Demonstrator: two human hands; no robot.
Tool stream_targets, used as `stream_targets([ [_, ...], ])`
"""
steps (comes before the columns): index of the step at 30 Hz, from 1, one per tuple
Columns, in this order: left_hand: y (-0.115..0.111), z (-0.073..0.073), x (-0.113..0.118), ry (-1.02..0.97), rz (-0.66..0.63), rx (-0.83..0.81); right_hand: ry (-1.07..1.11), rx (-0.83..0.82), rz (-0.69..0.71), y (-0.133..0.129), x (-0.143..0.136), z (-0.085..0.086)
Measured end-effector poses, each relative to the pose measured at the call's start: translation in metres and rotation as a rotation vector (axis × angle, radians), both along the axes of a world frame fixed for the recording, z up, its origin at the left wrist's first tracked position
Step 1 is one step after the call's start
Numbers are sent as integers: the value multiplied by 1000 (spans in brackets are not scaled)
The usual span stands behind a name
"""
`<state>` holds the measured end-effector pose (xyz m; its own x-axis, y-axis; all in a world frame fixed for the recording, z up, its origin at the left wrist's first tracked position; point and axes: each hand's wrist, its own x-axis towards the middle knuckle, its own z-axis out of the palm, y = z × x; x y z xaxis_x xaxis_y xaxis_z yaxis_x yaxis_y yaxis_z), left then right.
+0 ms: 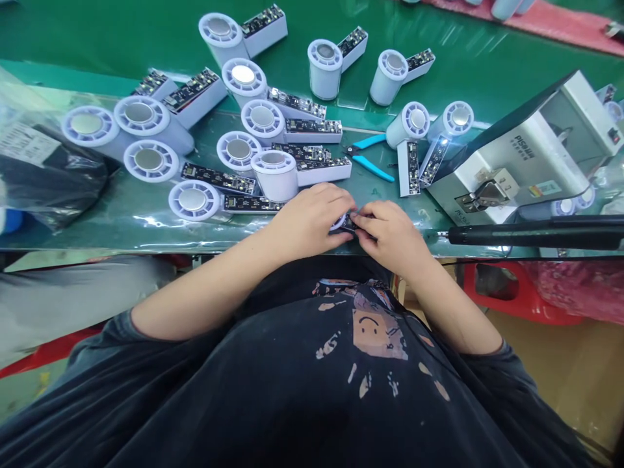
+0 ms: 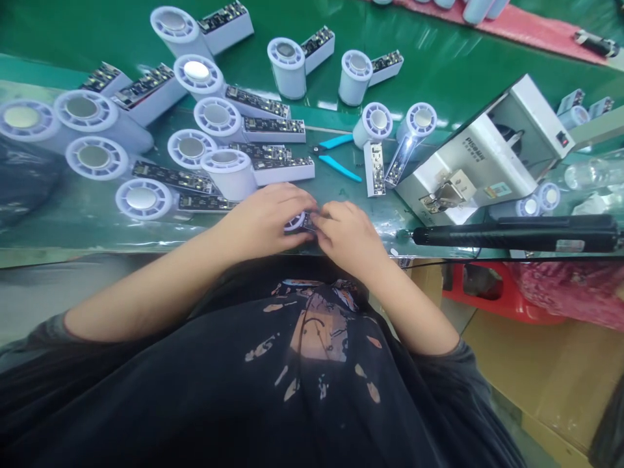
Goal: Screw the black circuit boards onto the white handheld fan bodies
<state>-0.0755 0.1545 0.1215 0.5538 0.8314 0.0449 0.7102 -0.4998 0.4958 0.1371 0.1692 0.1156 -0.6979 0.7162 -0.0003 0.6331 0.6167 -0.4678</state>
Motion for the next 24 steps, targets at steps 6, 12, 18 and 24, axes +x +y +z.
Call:
stream_targets([
  [6, 2, -3, -1, -27, -5, -24, 58, -31, -95, -6, 7, -6],
  [12, 1, 4, 1, 47, 37, -70, 110, 2, -138, -6, 9, -9],
  [18, -2, 14, 14, 157, 172, -74, 254, 19, -169, 0, 13, -16],
  [24, -2, 6, 25, 169, 291, -30, 405, 52, -284, -3, 18, -23],
])
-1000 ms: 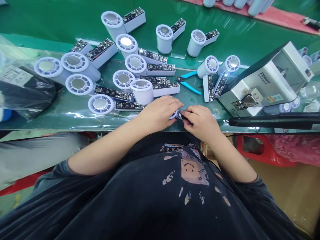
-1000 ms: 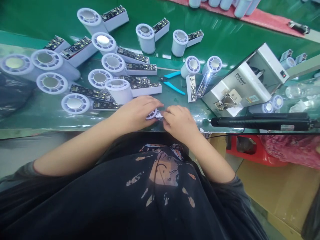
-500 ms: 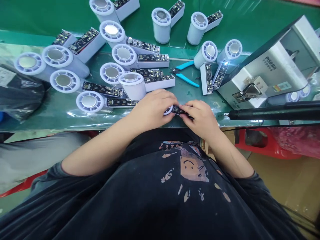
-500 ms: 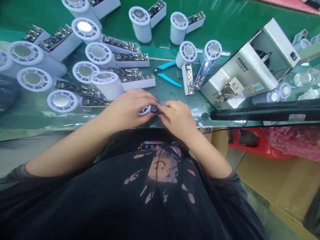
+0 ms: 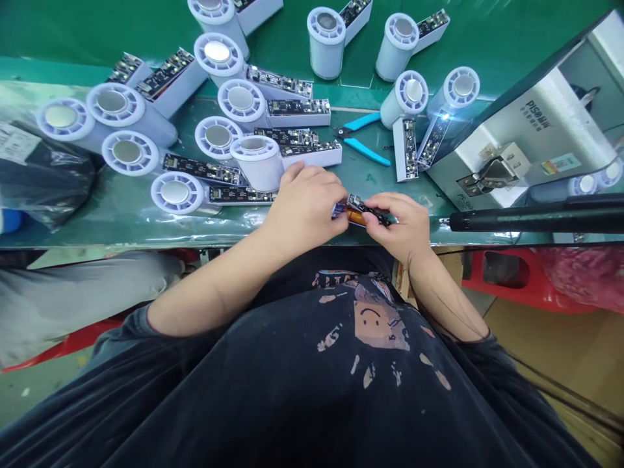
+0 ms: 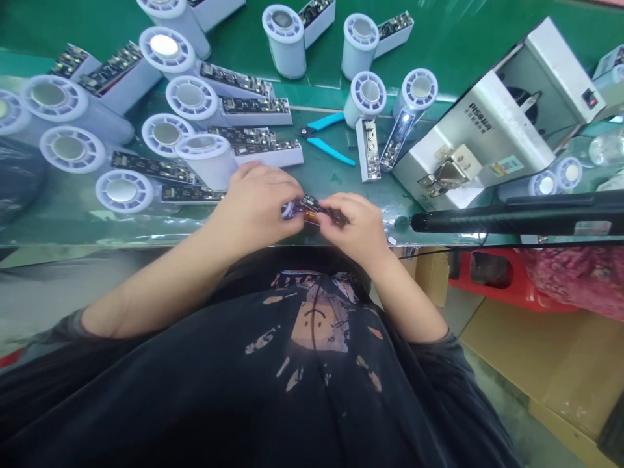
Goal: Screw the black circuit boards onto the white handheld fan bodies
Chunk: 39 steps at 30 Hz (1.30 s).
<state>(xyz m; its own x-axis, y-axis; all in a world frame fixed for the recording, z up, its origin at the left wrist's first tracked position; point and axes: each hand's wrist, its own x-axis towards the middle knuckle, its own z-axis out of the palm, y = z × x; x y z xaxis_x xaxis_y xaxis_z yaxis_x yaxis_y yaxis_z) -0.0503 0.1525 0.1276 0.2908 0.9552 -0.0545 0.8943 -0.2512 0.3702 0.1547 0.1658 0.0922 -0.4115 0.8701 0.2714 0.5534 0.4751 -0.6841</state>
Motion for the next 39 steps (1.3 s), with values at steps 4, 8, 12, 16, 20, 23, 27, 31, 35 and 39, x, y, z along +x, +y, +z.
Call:
stream_targets([
  [4, -1, -5, -4, -81, 0, -10, 52, 28, -49, -5, 1, -4],
  [8, -8, 4, -6, -134, 8, 34, 110, 51, -59, -8, 0, -5],
  [12, -15, 10, 3, -86, 21, 90, 158, 83, -52, -11, -3, -2],
  [16, -13, 2, 9, -44, 55, 131, 177, 110, -46, -13, -4, -1],
  [20, -12, -6, 2, -85, 22, 174, 166, 123, -54, -12, 0, -2],
  [23, -16, -6, -6, -54, -16, 240, 147, 163, -34, -12, 1, -4],
  [27, -24, -1, -12, 49, -92, 326, 91, 247, 31, -14, 1, -8],
  [31, -24, 1, -16, 13, -66, 264, 44, 321, 64, -15, -1, -12],
  [35, -10, 1, -13, -125, 20, 56, 17, 351, 78, -15, -1, -13],
  [39, 9, 5, -6, -16, 79, -137, -23, 367, 83, -15, -3, -10],
])
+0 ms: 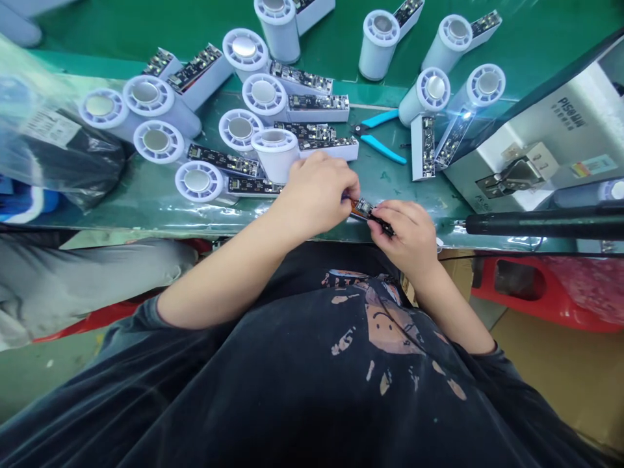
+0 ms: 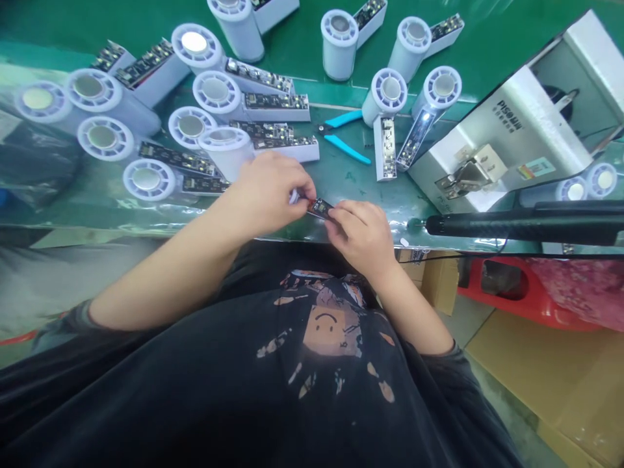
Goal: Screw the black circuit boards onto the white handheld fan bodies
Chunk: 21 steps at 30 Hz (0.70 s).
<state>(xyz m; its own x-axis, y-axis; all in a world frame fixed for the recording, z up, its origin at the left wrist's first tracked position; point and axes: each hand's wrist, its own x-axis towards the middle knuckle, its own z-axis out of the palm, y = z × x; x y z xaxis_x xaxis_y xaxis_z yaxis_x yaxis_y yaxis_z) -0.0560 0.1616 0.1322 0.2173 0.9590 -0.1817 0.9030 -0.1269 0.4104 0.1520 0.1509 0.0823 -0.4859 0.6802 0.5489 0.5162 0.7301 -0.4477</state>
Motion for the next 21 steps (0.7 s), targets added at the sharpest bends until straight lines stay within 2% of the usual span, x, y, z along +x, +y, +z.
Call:
stream_targets([
  [6, 11, 4, -6, 41, -75, -22, -45, 25, 0, 2, -5, 2],
  [9, 2, 15, -10, 45, -144, 26, -49, 19, -11, 3, -6, 2],
  [14, -28, 39, -8, 94, -189, 189, -67, -13, -28, 3, -4, 1],
  [17, -36, 42, -9, 38, -230, 163, -83, -41, -34, 2, -4, 1],
  [21, -32, 40, -11, 24, -284, 104, -92, -55, -36, 0, -5, 3],
])
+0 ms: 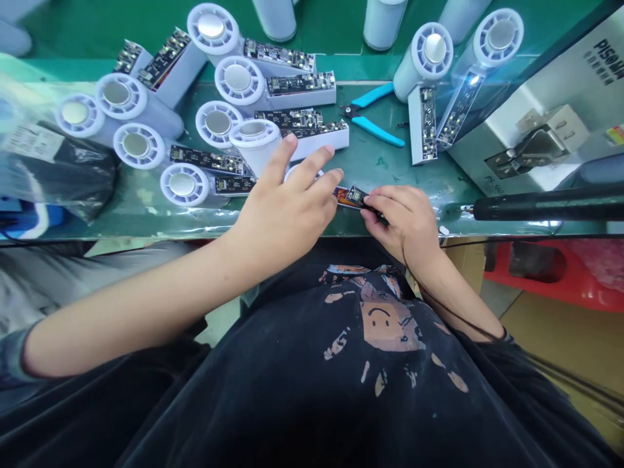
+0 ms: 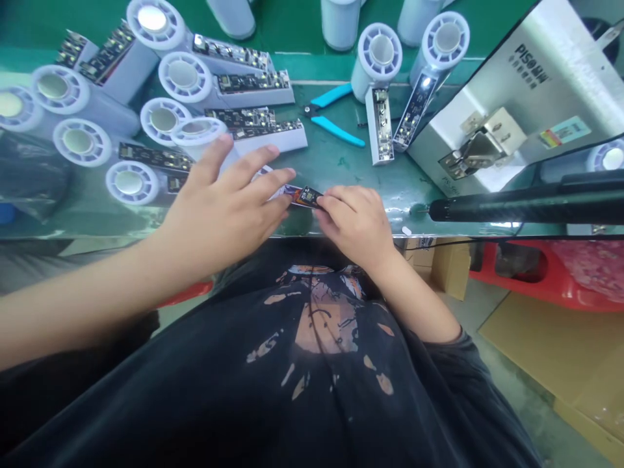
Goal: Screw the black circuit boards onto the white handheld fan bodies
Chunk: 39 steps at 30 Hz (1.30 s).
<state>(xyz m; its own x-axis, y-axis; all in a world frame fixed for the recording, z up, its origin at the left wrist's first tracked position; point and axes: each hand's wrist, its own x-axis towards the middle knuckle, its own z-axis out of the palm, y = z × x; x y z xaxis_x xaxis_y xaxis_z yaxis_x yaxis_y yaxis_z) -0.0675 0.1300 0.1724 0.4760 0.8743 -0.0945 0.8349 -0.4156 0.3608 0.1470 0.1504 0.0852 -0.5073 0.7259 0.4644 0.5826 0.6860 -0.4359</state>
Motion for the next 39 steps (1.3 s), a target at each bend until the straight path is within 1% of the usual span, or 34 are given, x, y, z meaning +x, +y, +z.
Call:
stream_targets([
  [4, 11, -5, -1, 18, -31, -58, -20, 21, 23, 0, -2, 5],
  [6, 18, -6, -3, 36, -62, -94, -44, 40, 64, 3, -2, 8],
  [8, 25, -4, -9, 29, -107, -106, -72, 61, 110, 8, -1, 10],
  [9, 28, -2, -13, 4, -111, -79, -84, 70, 129, 10, 0, 11],
  [11, 33, 4, -20, -56, -59, 28, -98, 84, 156, 15, 2, 12],
  [13, 33, 7, -26, -72, -3, 121, -102, 89, 175, 18, 4, 14],
  [15, 30, 3, -28, -33, 11, 111, -104, 94, 196, 20, 6, 16],
  [17, 23, -8, -27, -8, -2, 51, -108, 101, 221, 20, 6, 17],
  [21, 15, -31, -23, -33, -17, -53, -130, 96, 247, 18, -1, 18],
  [24, 16, -39, -23, -54, -10, -94, -161, 91, 241, 17, -11, 18],
  [27, 18, -41, -26, -86, 9, -96, -184, 90, 239, 19, -17, 21],
  [32, 16, -40, -25, -111, 28, -90, -188, 49, 268, 25, -18, 25],
  [35, 16, -38, -21, -106, 50, -102, -173, 11, 270, 23, -17, 22],
  [39, 17, -37, -18, -100, 48, -108, -136, 1, 219, 15, -14, 16],
])
